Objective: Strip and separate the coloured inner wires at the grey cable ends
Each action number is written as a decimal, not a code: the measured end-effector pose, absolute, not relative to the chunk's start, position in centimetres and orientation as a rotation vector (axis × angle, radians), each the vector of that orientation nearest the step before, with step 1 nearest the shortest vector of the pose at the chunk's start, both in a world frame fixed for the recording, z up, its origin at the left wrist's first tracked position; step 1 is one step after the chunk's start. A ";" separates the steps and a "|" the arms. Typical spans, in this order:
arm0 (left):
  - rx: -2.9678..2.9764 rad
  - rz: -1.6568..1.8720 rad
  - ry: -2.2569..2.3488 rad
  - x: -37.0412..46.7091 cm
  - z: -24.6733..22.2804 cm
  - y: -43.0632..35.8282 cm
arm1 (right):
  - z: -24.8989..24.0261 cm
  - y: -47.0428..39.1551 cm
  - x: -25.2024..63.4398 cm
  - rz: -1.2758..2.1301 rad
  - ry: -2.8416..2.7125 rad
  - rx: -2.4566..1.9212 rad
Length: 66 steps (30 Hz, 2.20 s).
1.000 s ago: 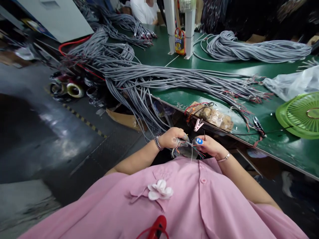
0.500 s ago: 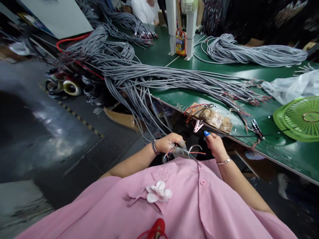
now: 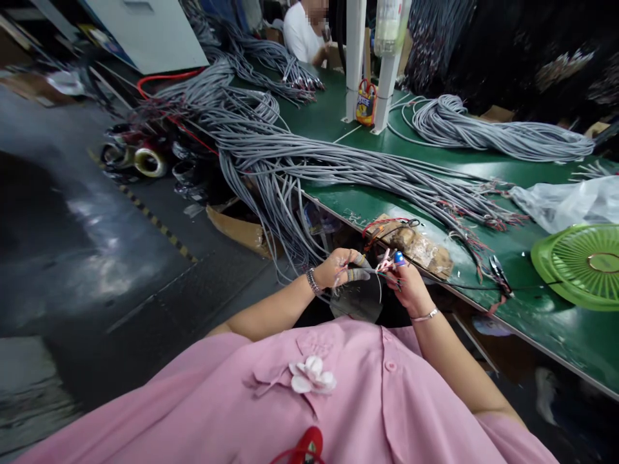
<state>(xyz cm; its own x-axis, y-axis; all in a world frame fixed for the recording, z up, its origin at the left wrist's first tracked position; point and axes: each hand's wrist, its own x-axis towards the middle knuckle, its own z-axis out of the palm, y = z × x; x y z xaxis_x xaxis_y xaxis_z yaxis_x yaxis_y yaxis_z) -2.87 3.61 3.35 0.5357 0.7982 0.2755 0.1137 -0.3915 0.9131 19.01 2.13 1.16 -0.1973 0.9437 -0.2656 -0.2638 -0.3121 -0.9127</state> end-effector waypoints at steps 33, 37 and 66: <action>1.740 0.818 0.795 -1.3 -1.0 3.1 | 1.9 2.4 15.8 1.642 -0.450 -0.963; 1.722 0.813 0.767 -1.1 -1.5 2.9 | 1.5 2.5 15.7 1.631 -0.418 -0.945; 2.267 0.875 0.504 -4.8 2.5 0.8 | -0.2 -3.0 21.1 2.217 -0.870 -0.941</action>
